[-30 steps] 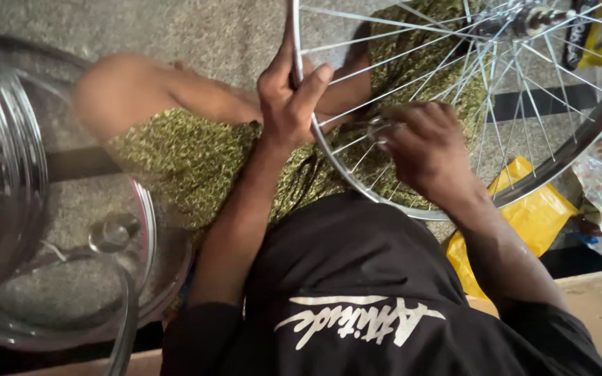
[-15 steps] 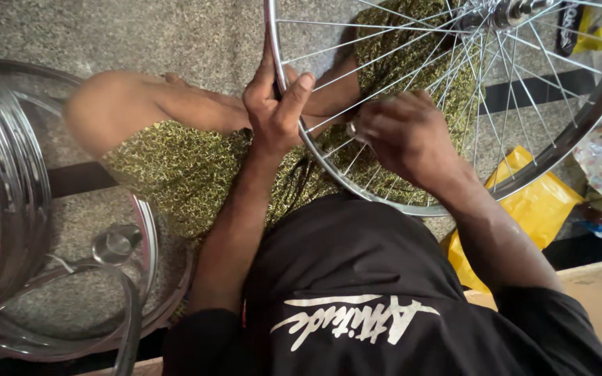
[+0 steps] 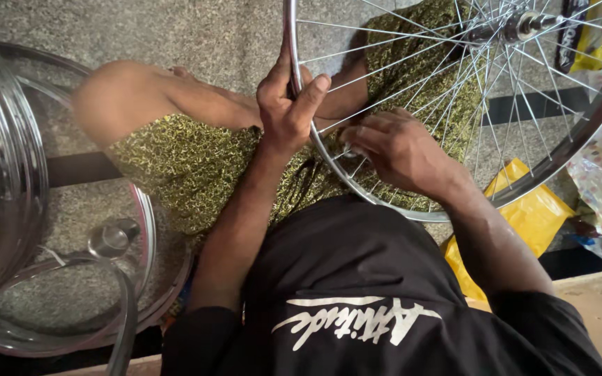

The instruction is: The person sits on the floor and inserts metal spokes into the hub of a bicycle wheel rim, adjusting each spoke by hand.

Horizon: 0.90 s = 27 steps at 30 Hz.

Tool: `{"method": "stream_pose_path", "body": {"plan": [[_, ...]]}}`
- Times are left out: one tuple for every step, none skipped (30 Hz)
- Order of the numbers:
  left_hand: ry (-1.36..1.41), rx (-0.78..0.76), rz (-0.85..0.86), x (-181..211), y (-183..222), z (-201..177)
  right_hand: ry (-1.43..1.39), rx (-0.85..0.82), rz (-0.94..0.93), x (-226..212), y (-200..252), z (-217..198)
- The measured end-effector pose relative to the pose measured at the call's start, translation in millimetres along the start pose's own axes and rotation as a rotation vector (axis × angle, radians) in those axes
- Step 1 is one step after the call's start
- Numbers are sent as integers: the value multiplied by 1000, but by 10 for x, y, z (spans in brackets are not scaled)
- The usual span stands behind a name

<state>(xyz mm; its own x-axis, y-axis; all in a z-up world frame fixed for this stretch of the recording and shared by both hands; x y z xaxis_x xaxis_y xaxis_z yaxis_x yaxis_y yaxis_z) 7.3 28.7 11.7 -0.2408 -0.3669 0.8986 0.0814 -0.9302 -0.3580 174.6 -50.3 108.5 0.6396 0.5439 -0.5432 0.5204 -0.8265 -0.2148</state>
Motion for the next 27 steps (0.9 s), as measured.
{"method": "stream_pose_path", "body": {"plan": [[-19, -4, 4, 14, 2, -4, -1, -9, 30, -1, -3, -8], [-35, -11, 10, 40, 7, -17, 17, -26, 50, -14, -21, 10], [-51, -18, 16, 59, 4, -11, 36, -43, 70, -30, -44, 34], [-52, -19, 15, 72, 1, -1, 50, -62, 89, -44, -57, 43], [-53, -19, 14, 83, -3, 6, 5, -36, 18, -85, -56, -8], [-58, -16, 17, 94, -15, -8, -43, -11, -58, -114, -52, -74], [-58, -9, 36, 104, -32, -12, -91, 14, -134, -146, -45, -121], [-60, -2, 53, 111, -38, -6, -119, 61, -105, -160, -22, -142], [-61, 5, 69, 122, -38, -8, -148, 108, -75, -180, 16, -152], [-70, 5, 47, 127, -17, -11, -174, 155, -41, -185, 53, -145], [-80, 5, 25, 137, 11, -12, -88, 114, 22, -163, 68, -77], [-84, 1, 10, 141, 7, 5, 5, 79, 83, -134, 61, -10], [-89, -4, 20, 159, 4, 24, 98, 43, 145, -109, 49, 45], [-97, -9, 34, 181, -12, 31, 182, -14, 162, -104, 7, 123], [-105, -15, 48, 200, -32, 34, 266, -72, 180, -104, -53, 202], [-99, -15, 23, 211, -23, 23, 345, -138, 199, -111, -87, 245], [-94, -14, -2, 218, -18, 6, 234, -105, 131, -148, -108, 183], [-89, -11, -30, 224, -9, -16, 121, -76, 63, -169, -108, 61], [-90, -13, -24, 236, -9, -34, 7, -46, -4, -191, -114, -44], [-86, -17, -26, 246, 12, -37, -107, -6, 17, -199, -100, -115], [-83, -21, -27, 255, 32, -38, -219, 35, 39, -200, -75, -174], [-93, -24, -16, 255, 27, -23, -325, 78, 59, -178, -64, -216], [-103, -27, -5, 253, 25, -7, -170, 63, 96, -157, -57, -150], [-116, -32, 5, 249, 28, -2, -18, 50, 132, -161, -53, -21], [-111, -38, 9, 228, 15, 13, 135, 37, 168, -144, -45, 62], [-110, -44, 13, 198, -9, 20, 190, -28, 200, -121, -41, 143], [-109, -51, 16, 179, -17, 20, 245, -93, 232, -110, -48, 225]]}}
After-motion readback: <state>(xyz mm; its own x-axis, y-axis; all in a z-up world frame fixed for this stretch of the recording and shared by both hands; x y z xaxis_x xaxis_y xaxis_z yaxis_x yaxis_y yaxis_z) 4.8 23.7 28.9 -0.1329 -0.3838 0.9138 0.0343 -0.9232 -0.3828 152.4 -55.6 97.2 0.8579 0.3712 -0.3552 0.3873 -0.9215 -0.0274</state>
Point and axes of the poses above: each hand's wrist, its own y-axis away from the middle knuckle, its own z-axis out of the palm, x = y × z, the point moved 4 cm from there along -y, towards the middle knuckle, and after that the axes turned 10 degrees about x, right-handed, at the moved point
